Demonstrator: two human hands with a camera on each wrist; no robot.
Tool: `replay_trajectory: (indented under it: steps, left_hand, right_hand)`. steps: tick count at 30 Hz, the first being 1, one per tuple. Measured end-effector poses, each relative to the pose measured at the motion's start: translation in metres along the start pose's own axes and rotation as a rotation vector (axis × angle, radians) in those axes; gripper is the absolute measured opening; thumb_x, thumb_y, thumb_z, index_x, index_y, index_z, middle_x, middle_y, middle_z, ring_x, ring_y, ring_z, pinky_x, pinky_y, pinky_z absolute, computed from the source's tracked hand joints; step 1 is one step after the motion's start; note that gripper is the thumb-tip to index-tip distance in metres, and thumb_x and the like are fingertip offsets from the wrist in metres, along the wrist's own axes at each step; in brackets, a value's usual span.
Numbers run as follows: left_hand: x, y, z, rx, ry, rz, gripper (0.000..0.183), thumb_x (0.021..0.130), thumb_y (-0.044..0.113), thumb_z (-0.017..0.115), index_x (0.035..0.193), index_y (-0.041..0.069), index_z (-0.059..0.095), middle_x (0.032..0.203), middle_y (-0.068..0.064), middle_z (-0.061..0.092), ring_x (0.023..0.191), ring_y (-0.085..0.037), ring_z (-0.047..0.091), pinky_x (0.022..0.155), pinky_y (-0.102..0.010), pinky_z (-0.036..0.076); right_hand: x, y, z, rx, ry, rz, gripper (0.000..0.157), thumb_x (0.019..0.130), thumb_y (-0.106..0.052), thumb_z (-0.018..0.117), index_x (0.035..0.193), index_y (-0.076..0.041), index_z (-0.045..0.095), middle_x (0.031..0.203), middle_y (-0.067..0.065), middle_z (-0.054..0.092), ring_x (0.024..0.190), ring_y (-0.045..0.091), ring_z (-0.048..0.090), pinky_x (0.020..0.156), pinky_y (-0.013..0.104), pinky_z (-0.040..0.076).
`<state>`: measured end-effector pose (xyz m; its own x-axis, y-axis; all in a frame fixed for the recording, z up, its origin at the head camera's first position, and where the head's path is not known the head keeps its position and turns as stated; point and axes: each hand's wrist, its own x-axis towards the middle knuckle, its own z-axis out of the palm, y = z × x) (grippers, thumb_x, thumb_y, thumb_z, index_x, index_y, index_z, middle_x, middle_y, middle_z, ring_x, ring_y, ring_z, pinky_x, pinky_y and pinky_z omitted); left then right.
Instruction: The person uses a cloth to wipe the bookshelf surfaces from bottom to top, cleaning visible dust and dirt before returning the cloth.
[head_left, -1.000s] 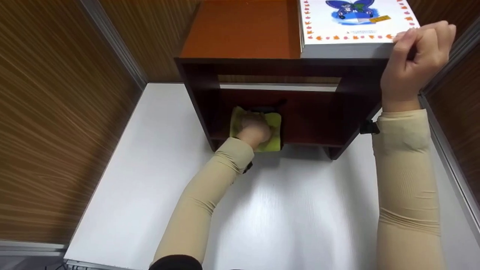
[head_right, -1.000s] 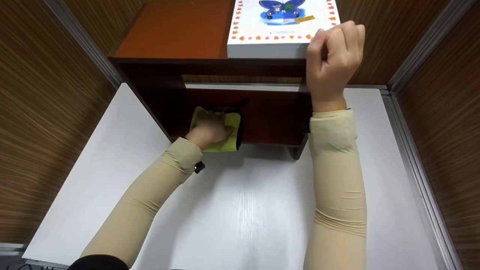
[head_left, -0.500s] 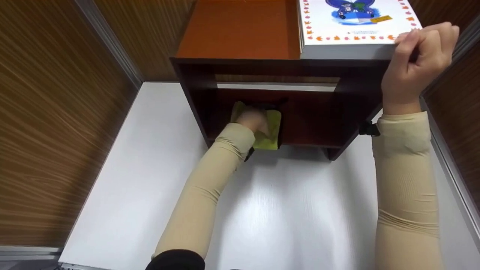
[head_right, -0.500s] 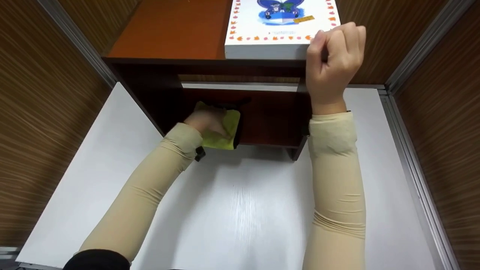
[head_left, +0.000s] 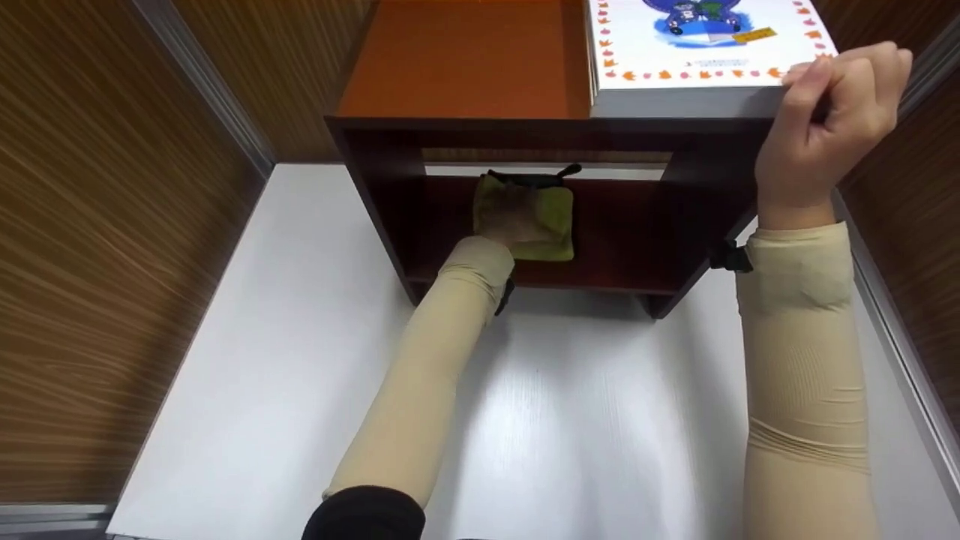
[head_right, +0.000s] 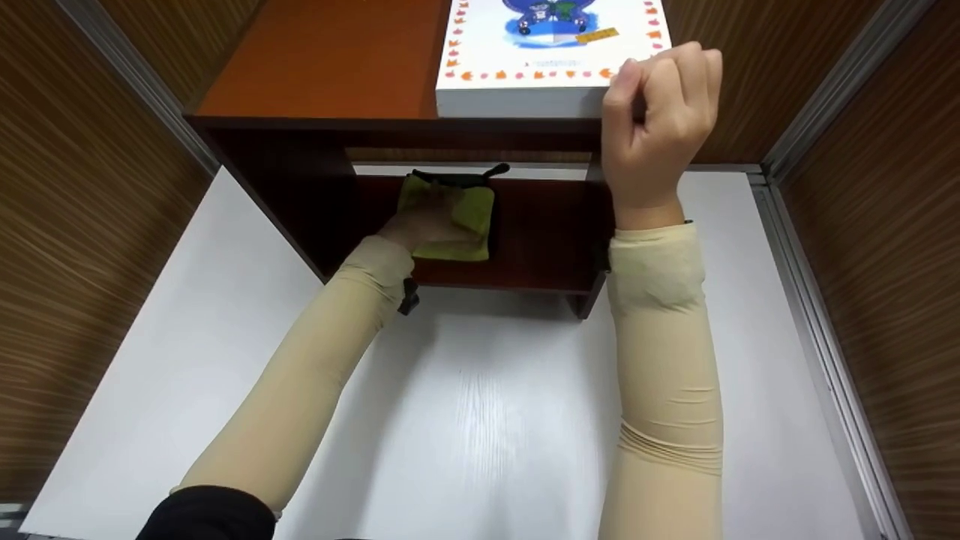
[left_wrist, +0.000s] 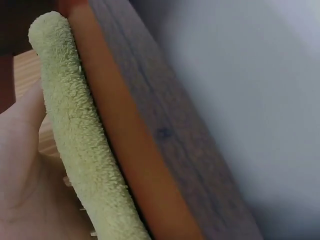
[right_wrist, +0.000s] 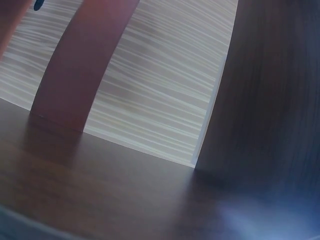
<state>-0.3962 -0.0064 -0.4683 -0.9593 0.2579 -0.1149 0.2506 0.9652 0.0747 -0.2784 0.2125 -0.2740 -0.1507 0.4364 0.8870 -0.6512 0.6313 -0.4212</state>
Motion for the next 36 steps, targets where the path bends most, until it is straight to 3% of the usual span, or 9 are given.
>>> replay_trajectory:
  steps: [5,11,17,21,24,27,28,32,36]
  left_hand:
    - [-0.003,-0.001,-0.01,0.038,0.023,-0.036,0.109,0.051,0.078,0.059,0.14,0.018,0.041,0.134,0.001,0.048,0.118,-0.018,0.044,0.107,-0.045,0.014]
    - [0.001,-0.007,-0.007,0.043,-0.005,-0.045,0.115,0.055,0.086,0.05,0.144,0.014,0.035,0.138,-0.005,0.044,0.118,-0.021,0.047,0.105,-0.042,0.025]
    - [0.004,-0.014,-0.001,0.07,-0.041,-0.032,0.121,0.053,0.094,0.036,0.149,0.022,0.021,0.149,-0.008,0.029,0.128,-0.024,0.037,0.109,-0.042,0.018]
    - [-0.011,-0.012,-0.013,0.064,-0.039,-0.009,0.116,0.058,0.091,0.037,0.149,0.022,0.021,0.146,-0.009,0.033,0.125,-0.024,0.04,0.106,-0.039,0.027]
    - [-0.028,-0.006,-0.025,0.064,-0.026,-0.019,0.108,0.063,0.086,0.041,0.148,0.022,0.025,0.145,-0.01,0.036,0.122,-0.023,0.044,0.106,-0.041,0.026]
    - [-0.041,0.001,-0.032,0.043,-0.029,-0.034,0.104,0.062,0.085,0.044,0.147,0.027,0.028,0.145,-0.006,0.036,0.126,-0.025,0.04,0.108,-0.048,0.017]
    - [-0.038,0.001,-0.029,0.051,-0.034,-0.028,0.103,0.06,0.085,0.044,0.146,0.028,0.032,0.144,-0.005,0.039,0.124,-0.025,0.041,0.107,-0.049,0.017]
    - [-0.045,0.012,-0.032,0.131,-0.065,-0.004,0.1,0.055,0.088,0.044,0.137,0.031,0.045,0.129,0.001,0.054,0.113,-0.023,0.048,0.101,-0.054,0.021]
    - [-0.06,0.025,-0.039,0.172,-0.143,-0.002,0.096,0.062,0.085,0.044,0.136,0.024,0.047,0.123,0.0,0.057,0.112,-0.022,0.05,0.101,-0.055,0.021]
  right_hand:
    - [0.0,-0.001,0.004,0.008,-0.009,-0.007,0.025,0.079,-0.009,0.049,0.064,0.01,0.056,0.07,-0.022,0.039,0.077,-0.002,0.037,0.082,0.023,0.031]
    - [-0.002,0.0,0.007,0.003,-0.026,-0.007,0.025,0.08,-0.009,0.049,0.064,0.009,0.057,0.07,-0.022,0.038,0.075,-0.002,0.038,0.086,0.025,0.031]
    - [-0.003,0.003,0.011,0.021,-0.033,-0.012,0.027,0.08,-0.011,0.051,0.064,0.009,0.057,0.07,-0.022,0.04,0.078,-0.003,0.038,0.085,0.026,0.032]
    - [-0.004,0.005,0.012,0.019,-0.031,-0.007,0.027,0.08,-0.012,0.051,0.064,0.009,0.057,0.07,-0.023,0.041,0.078,-0.002,0.039,0.083,0.025,0.032]
    - [-0.005,0.007,0.011,0.013,-0.034,-0.005,0.028,0.08,-0.013,0.05,0.064,0.009,0.057,0.07,-0.023,0.04,0.078,-0.002,0.038,0.082,0.024,0.032]
    - [-0.006,0.007,0.01,0.01,-0.034,-0.003,0.027,0.08,-0.012,0.05,0.064,0.009,0.056,0.07,-0.023,0.039,0.077,-0.002,0.038,0.082,0.024,0.032]
    - [-0.006,0.007,0.009,0.006,-0.034,-0.002,0.027,0.08,-0.012,0.05,0.064,0.01,0.056,0.07,-0.023,0.039,0.077,-0.003,0.037,0.082,0.024,0.032]
    - [-0.004,0.008,0.009,-0.003,-0.031,0.0,0.027,0.08,-0.011,0.05,0.064,0.01,0.056,0.07,-0.023,0.038,0.078,-0.003,0.037,0.082,0.023,0.032]
    - [-0.002,0.008,0.009,-0.006,-0.027,-0.002,0.027,0.08,-0.012,0.049,0.064,0.01,0.056,0.07,-0.023,0.038,0.078,-0.004,0.037,0.083,0.023,0.032]
